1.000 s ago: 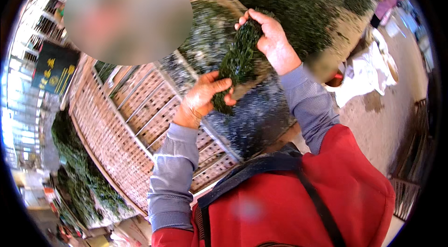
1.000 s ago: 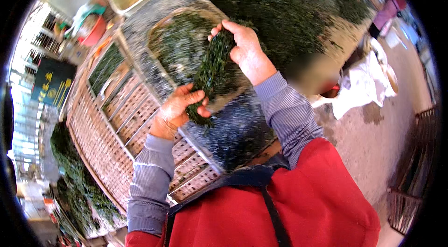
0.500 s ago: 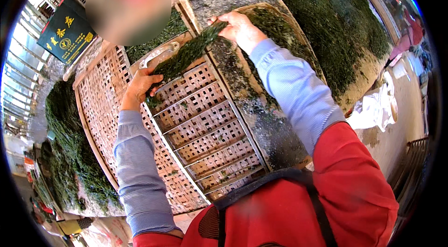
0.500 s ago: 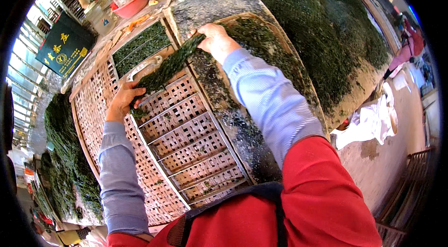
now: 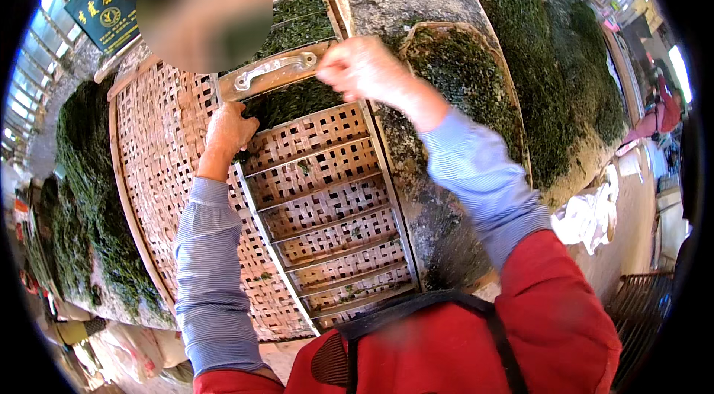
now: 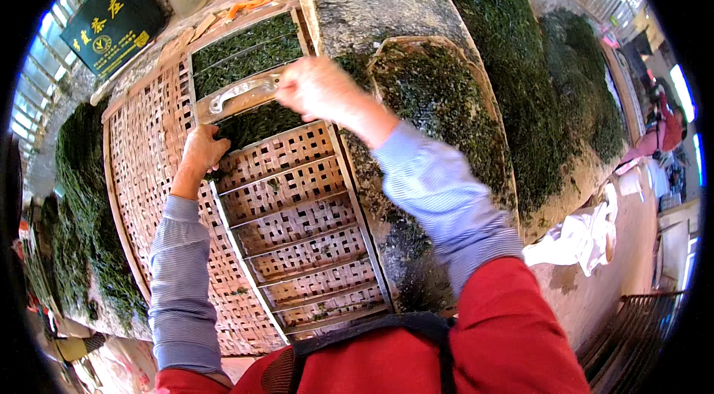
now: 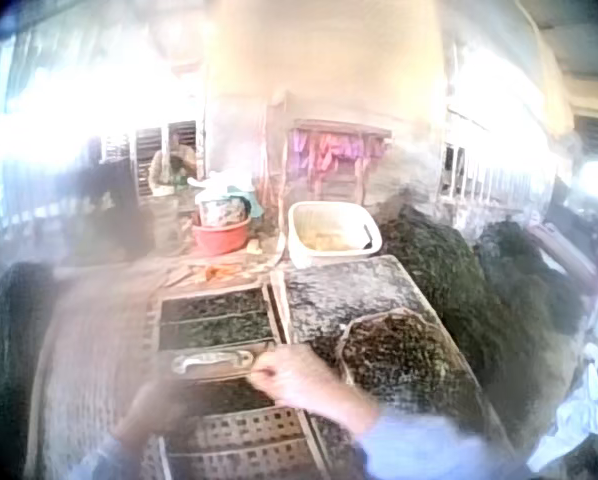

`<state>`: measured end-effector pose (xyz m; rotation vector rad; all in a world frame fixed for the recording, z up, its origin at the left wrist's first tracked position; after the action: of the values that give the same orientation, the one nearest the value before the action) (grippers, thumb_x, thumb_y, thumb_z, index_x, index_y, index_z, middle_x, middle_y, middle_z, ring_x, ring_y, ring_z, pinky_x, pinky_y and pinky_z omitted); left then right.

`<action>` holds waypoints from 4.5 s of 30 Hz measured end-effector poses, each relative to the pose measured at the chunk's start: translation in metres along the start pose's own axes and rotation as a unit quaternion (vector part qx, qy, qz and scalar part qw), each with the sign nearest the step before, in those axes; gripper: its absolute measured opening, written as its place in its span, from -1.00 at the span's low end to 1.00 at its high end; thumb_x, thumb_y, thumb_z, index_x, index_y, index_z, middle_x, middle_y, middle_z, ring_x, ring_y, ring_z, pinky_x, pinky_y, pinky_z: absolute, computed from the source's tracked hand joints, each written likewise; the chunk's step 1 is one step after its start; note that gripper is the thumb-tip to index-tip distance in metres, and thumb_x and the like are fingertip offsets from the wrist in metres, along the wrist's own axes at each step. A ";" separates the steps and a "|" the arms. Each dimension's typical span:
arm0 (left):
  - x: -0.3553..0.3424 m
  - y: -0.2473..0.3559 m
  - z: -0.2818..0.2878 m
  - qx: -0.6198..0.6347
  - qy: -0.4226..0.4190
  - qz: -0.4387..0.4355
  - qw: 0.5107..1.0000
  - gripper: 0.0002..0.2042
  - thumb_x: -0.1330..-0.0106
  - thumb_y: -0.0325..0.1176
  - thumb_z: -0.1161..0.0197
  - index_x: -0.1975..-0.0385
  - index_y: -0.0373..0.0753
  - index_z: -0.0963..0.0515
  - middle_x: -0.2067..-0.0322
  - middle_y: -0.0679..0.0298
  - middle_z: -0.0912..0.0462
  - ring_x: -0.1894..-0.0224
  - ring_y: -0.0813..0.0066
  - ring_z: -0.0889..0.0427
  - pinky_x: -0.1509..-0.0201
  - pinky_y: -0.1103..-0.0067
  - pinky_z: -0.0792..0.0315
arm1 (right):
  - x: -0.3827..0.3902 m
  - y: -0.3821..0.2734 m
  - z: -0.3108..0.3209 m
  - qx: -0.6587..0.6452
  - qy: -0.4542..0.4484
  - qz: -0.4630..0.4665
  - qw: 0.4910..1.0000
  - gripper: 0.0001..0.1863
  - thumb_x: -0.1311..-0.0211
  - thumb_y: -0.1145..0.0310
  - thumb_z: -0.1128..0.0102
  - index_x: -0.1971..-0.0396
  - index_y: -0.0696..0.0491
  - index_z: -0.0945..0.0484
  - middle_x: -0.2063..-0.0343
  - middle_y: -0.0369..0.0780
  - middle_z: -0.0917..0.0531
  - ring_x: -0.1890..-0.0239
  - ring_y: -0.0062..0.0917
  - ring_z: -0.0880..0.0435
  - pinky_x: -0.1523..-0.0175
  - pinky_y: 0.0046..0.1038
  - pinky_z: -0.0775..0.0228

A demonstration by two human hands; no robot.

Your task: The person gathers green leaves by hand from a table, packs them into a wooden mold, and presses them down with a handheld wooden tool.

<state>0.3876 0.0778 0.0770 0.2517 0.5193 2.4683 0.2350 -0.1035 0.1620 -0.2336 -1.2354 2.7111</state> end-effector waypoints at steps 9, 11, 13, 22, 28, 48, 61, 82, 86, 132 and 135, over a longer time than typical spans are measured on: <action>0.020 -0.065 0.052 0.332 -0.062 0.064 0.939 -0.74 0.02 -0.64 -0.21 0.26 -0.46 -0.54 0.60 0.25 -0.55 0.78 0.69 -0.38 0.78 0.71 -0.23 | -0.034 0.044 -0.075 0.092 0.053 -0.039 0.994 -0.73 0.15 0.22 -0.38 0.39 -0.01 -0.66 0.52 -0.20 -0.66 0.44 -0.40 -0.65 0.26 -0.37 -0.50; 0.025 -0.100 0.054 0.316 -0.043 0.113 0.941 -0.72 0.02 -0.65 -0.17 0.25 -0.41 -0.56 0.59 0.22 -0.57 0.72 0.57 -0.45 0.70 0.62 -0.31 | -0.033 0.040 -0.076 0.133 0.072 -0.058 0.987 -0.70 0.19 0.15 -0.40 0.40 -0.04 -0.65 0.45 -0.19 -0.66 0.39 -0.34 -0.65 0.25 -0.30 -0.50; 0.026 -0.140 0.070 0.124 0.088 0.082 0.985 -0.70 0.03 -0.65 -0.10 0.25 -0.33 -0.57 0.50 0.16 -0.59 0.60 0.37 -0.53 0.54 0.50 -0.40 | -0.033 0.024 -0.080 0.178 0.082 -0.043 0.980 -0.72 0.18 0.14 -0.38 0.44 -0.05 -0.64 0.48 -0.19 -0.65 0.39 -0.33 -0.65 0.27 -0.29 -0.50; 0.072 0.072 -0.001 -0.192 0.241 -0.195 0.931 -0.78 -0.26 -0.28 -0.01 0.27 -0.25 -0.54 0.11 0.24 -0.49 -0.12 0.31 -0.34 -0.28 0.25 0.04 | -0.015 0.038 -0.073 0.078 0.132 0.107 0.982 -0.80 0.01 0.28 -0.26 0.41 0.07 -0.62 0.58 -0.14 -0.63 0.50 -0.37 -0.64 0.36 -0.32 -0.52; 0.081 0.032 -0.010 -0.201 0.288 -0.138 0.926 -0.68 -0.35 -0.22 0.12 0.19 -0.26 -0.55 0.06 0.26 -0.49 -0.17 0.33 -0.29 -0.31 0.22 0.10 | 0.054 0.051 0.090 0.404 0.178 -0.095 0.892 -0.67 -0.12 0.11 -0.14 0.19 -0.02 -0.56 0.35 -0.16 -0.61 0.44 -0.53 -0.63 0.46 -0.52 -0.54; 0.081 0.038 -0.008 -0.201 0.303 -0.118 0.924 -0.70 -0.29 -0.19 0.01 0.24 -0.28 -0.55 0.14 0.22 -0.53 -0.14 0.28 -0.30 -0.25 0.22 0.06 | -0.014 0.025 0.000 -0.022 -0.066 -0.067 0.995 -0.82 -0.11 0.43 -0.19 0.28 0.13 -0.53 0.34 -0.11 -0.63 0.48 -0.55 -0.65 0.39 -0.54 -0.58; 0.052 0.160 -0.069 -0.114 0.105 -0.244 0.957 -0.43 -0.04 -0.53 -0.11 -0.17 -0.17 -0.27 -0.23 0.21 -0.20 -0.30 0.21 -0.11 -0.34 0.29 0.00 | 0.023 0.061 0.024 0.439 0.122 0.114 0.883 -0.82 -0.07 0.48 -0.13 0.28 0.07 -0.46 0.38 -0.24 -0.48 0.08 -0.40 -0.45 -0.12 -0.08 -0.18; 0.048 0.116 -0.007 0.193 0.293 -0.205 0.914 -0.73 0.05 -0.63 -0.04 0.36 -0.25 -0.59 0.43 0.09 -0.62 0.38 0.29 -0.65 0.27 0.51 -0.51 | -0.002 0.025 -0.059 0.387 0.188 0.173 0.886 -0.88 -0.01 0.48 -0.06 0.45 0.08 -0.58 0.51 -0.17 -0.53 0.32 -0.38 -0.59 0.19 -0.36 -0.50; 0.062 0.131 -0.057 -0.134 0.168 -0.207 0.955 -0.43 0.11 -0.62 -0.12 -0.05 -0.20 -0.39 -0.17 0.26 -0.33 -0.20 0.29 -0.32 -0.25 0.33 -0.20 | 0.012 0.045 -0.007 0.218 0.114 0.122 0.962 -0.87 -0.10 0.45 -0.11 0.37 0.03 -0.62 0.26 -0.24 -0.64 0.31 -0.56 -0.61 0.19 -0.56 -0.54; 0.017 0.068 0.049 0.326 -0.050 -0.153 0.932 -0.72 -0.02 -0.53 -0.23 0.20 -0.32 -0.53 0.41 0.24 -0.60 0.38 0.54 -0.56 0.27 0.62 -0.45 | -0.018 -0.025 -0.172 0.283 -0.144 0.126 0.940 -0.47 -0.17 0.08 -0.04 -0.13 -0.05 -0.32 -0.13 -0.22 -0.38 -0.21 -0.26 -0.25 -0.29 -0.05 0.07; 0.019 0.065 0.062 0.380 0.039 -0.151 0.912 -0.65 -0.07 -0.49 -0.28 0.10 -0.30 -0.50 0.26 0.22 -0.59 0.23 0.47 -0.56 0.07 0.56 -0.44 | -0.017 -0.023 -0.169 0.260 -0.123 0.132 0.949 -0.47 -0.16 0.08 -0.07 -0.12 -0.06 -0.33 -0.06 -0.23 -0.44 -0.14 -0.29 -0.34 -0.26 -0.07 0.00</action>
<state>0.3564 0.0593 0.1613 0.3440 1.4299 1.8783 0.2881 0.0321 0.0708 0.0086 -0.5126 3.2557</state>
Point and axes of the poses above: each hand's wrist, its own x-axis away from the middle knuckle, its own z-axis out of the back of the hand, y = z × x, the point moved 8 cm from there along -x, towards the middle knuckle
